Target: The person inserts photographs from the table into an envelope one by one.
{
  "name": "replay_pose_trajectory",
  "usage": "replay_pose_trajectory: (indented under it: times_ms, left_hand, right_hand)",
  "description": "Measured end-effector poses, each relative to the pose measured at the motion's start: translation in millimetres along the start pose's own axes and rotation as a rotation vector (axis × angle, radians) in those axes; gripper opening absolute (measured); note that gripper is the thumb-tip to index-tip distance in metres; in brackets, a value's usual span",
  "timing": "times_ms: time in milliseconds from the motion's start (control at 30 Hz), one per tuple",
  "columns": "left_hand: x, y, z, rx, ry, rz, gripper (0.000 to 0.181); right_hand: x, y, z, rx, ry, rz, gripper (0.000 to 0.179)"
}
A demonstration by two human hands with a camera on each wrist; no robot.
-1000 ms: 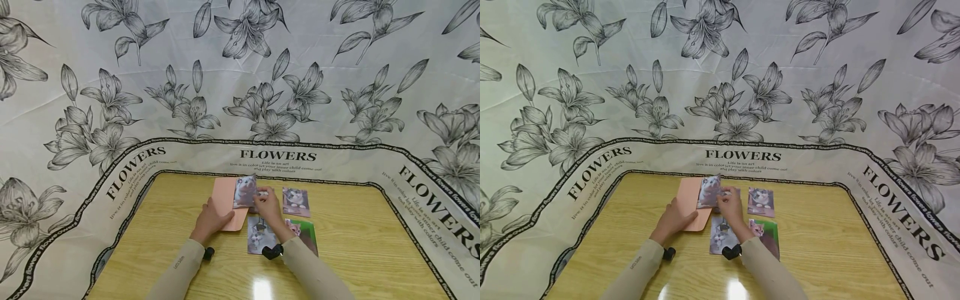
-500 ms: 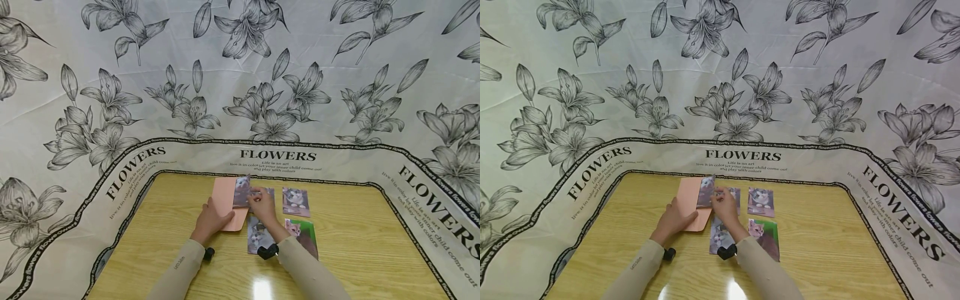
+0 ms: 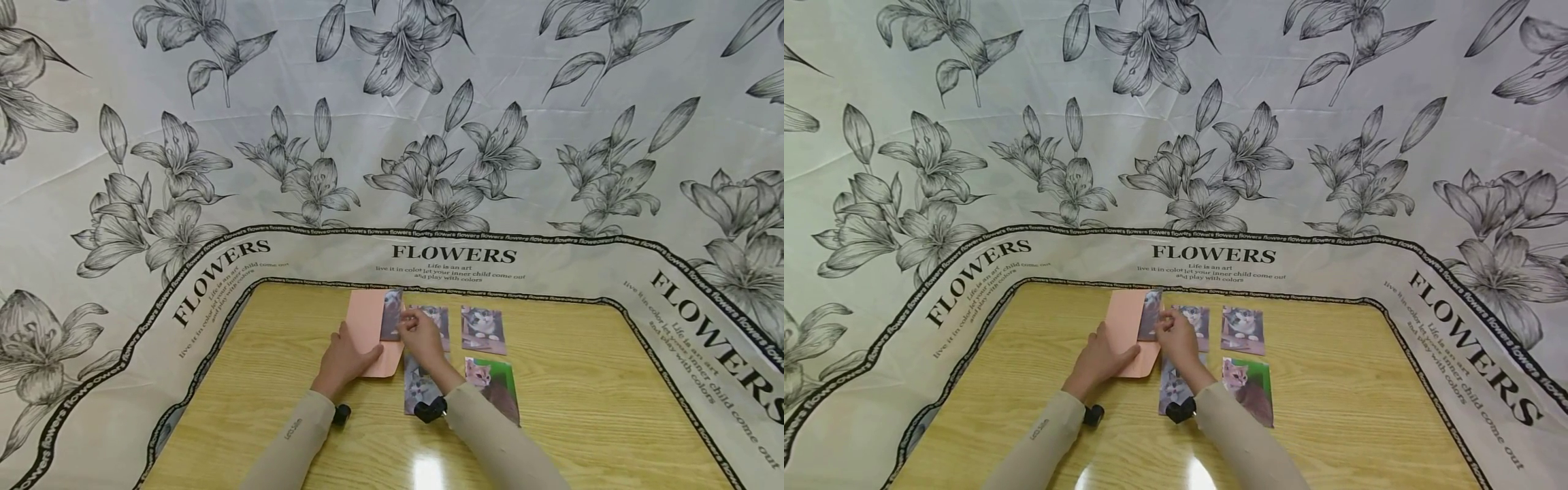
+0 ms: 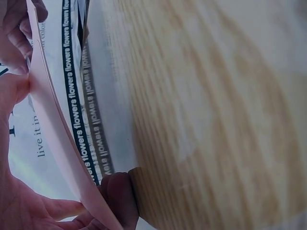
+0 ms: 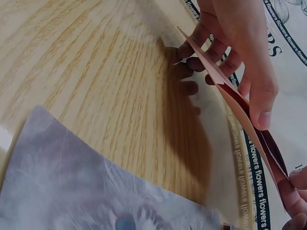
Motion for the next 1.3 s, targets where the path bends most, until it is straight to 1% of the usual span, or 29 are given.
replay_pose_trajectory:
  times_ms: [133, 400, 600, 733, 867, 1133, 1300]
  left_hand:
    - [-0.4, 0.5, 0.9, -0.001, 0.002, 0.0, 0.118]
    - [-2.3, 1.2, 3.4, -0.001, 0.002, -0.002, 0.119]
    - [-3.4, -0.5, 3.2, 0.017, -0.002, 0.012, 0.119]
    - [-3.1, -0.7, 2.7, 0.019, -0.001, 0.018, 0.119]
    - [-3.2, -0.5, 3.2, 0.011, 0.004, 0.016, 0.119]
    - [-4.9, -1.8, 3.8, -0.016, 0.006, -0.002, 0.12]
    - [-4.9, -0.9, 2.5, -0.013, 0.008, -0.005, 0.121]
  right_hand:
    - [1, 0.1, -4, -0.009, 0.05, -0.013, 0.028]
    - [6, -2.4, -11, -0.039, 0.197, 0.015, 0.025]
    - [11, -3.3, -17, -0.059, 0.248, 0.077, 0.025]
    - [15, -1.2, -19, -0.073, 0.268, 0.096, 0.025]
    - [17, -0.4, -21, -0.077, 0.279, 0.093, 0.024]
    - [19, -1.6, -26, -0.058, 0.24, 0.126, 0.024]
    - [19, -1.4, -26, -0.055, 0.248, 0.125, 0.023]
Point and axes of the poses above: each hand's wrist, its own y-axis away from the middle knuckle, its own z-axis out of the back of the hand, x = y × z, the point moved 5 cm from there along -y, towards the middle knuckle, and after that the axes turned 4 degrees about -y, right-handed, at the moved point
